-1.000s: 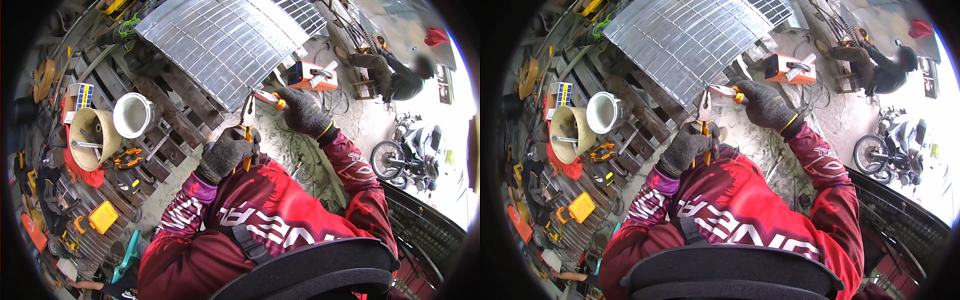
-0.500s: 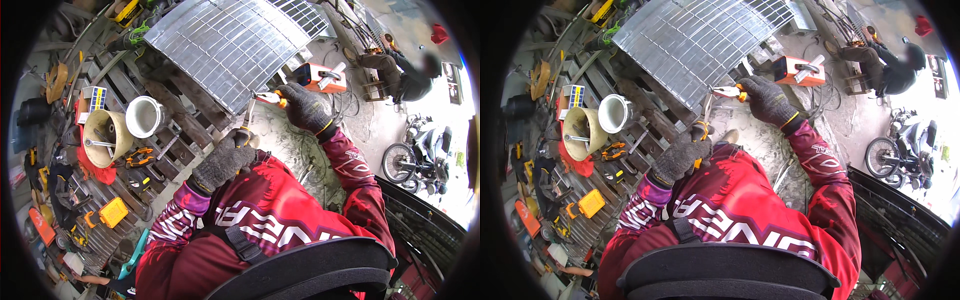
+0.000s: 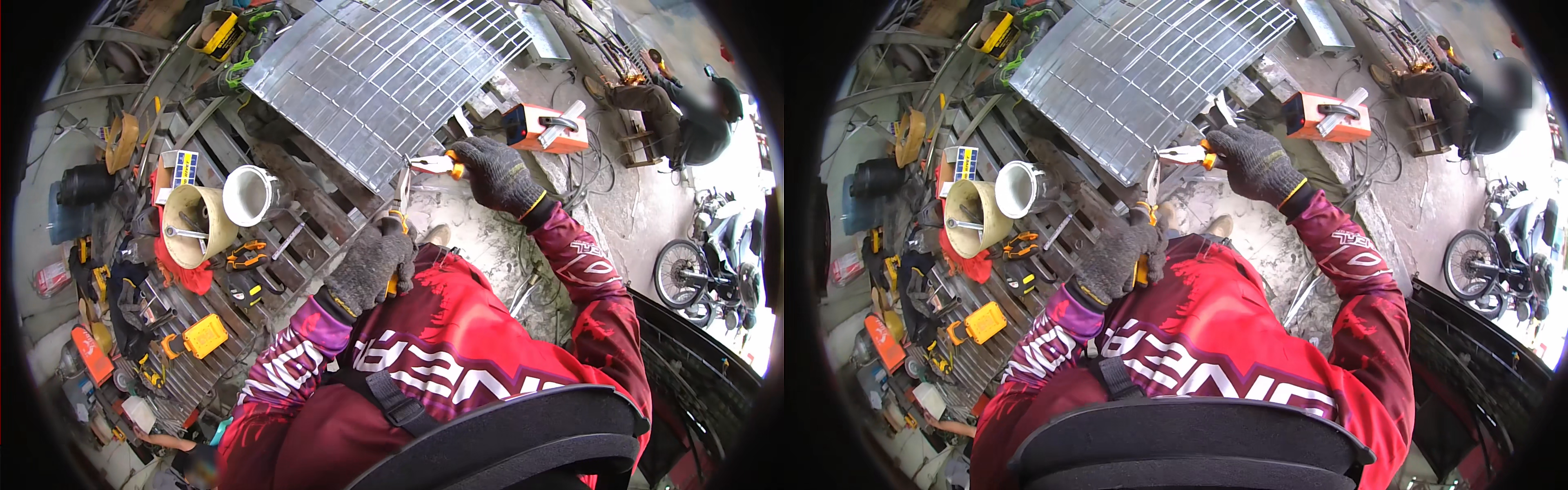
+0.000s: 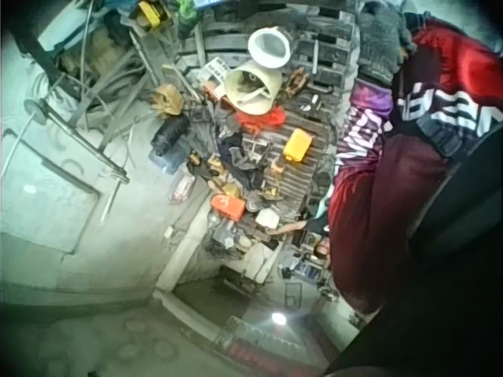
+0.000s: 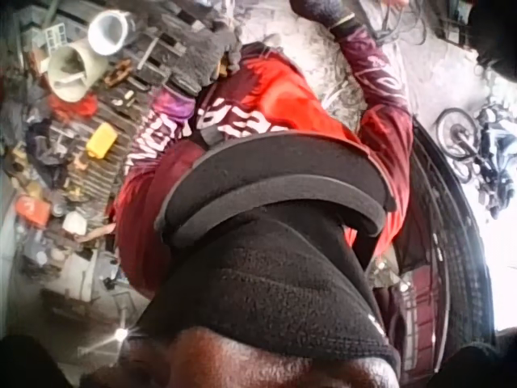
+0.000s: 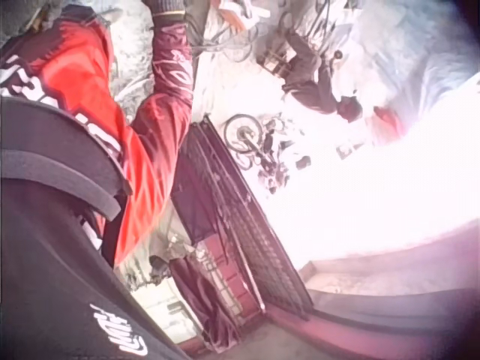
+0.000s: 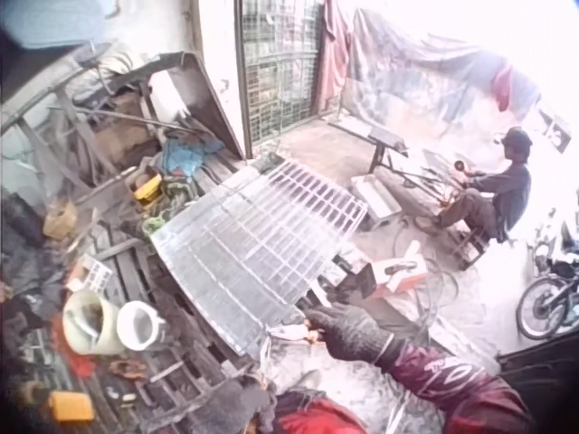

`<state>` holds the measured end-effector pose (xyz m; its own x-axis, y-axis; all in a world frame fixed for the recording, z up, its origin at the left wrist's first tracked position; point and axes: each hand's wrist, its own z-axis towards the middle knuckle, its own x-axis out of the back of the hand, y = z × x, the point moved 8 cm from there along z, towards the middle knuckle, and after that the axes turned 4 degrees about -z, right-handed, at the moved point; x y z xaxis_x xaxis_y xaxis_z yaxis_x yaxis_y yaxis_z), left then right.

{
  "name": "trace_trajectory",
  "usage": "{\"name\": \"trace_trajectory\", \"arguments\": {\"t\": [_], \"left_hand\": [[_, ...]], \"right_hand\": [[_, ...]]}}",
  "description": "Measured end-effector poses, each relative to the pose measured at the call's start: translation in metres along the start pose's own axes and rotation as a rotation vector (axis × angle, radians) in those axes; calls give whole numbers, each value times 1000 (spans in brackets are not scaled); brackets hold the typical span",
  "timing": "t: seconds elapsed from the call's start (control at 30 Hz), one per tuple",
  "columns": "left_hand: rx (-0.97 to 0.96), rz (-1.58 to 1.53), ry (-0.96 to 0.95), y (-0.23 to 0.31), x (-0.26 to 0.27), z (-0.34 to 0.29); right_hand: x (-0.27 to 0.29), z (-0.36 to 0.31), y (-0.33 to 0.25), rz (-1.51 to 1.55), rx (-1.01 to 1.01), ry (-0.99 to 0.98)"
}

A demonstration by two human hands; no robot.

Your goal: Using pliers and an angle grinder to cut or shape a metal grate.

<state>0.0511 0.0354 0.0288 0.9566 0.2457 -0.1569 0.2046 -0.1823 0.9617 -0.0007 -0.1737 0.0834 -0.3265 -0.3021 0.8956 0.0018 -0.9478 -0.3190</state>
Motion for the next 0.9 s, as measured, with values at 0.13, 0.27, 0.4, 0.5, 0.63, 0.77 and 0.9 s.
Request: {"name": "trace_trajectory", "arguments": {"t": [0.13, 0.27, 0.4, 0.5, 0.63, 0.77, 0.9], "left_hand": [[27, 41, 87, -9, 4, 8], [235, -106, 303, -18, 8, 1], [-345, 812, 157, -60, 19, 16], [-149, 593, 396, -27, 19, 9], [188, 343, 342, -33, 21, 6], [197, -599, 40, -41, -1, 1], [165, -567, 30, -14, -8, -4]], "right_hand": [[4, -3, -1, 22, -21, -47], [6, -4, -2, 0, -42, -133], [1, -2, -6, 9, -81, -249], [-9, -10, -3, 19, -158, -287], [-12, -11, -1, 12, -148, -271], [-12, -5, 1, -22, -46, -133], [-6, 2, -1, -127, -7, -140]]}}
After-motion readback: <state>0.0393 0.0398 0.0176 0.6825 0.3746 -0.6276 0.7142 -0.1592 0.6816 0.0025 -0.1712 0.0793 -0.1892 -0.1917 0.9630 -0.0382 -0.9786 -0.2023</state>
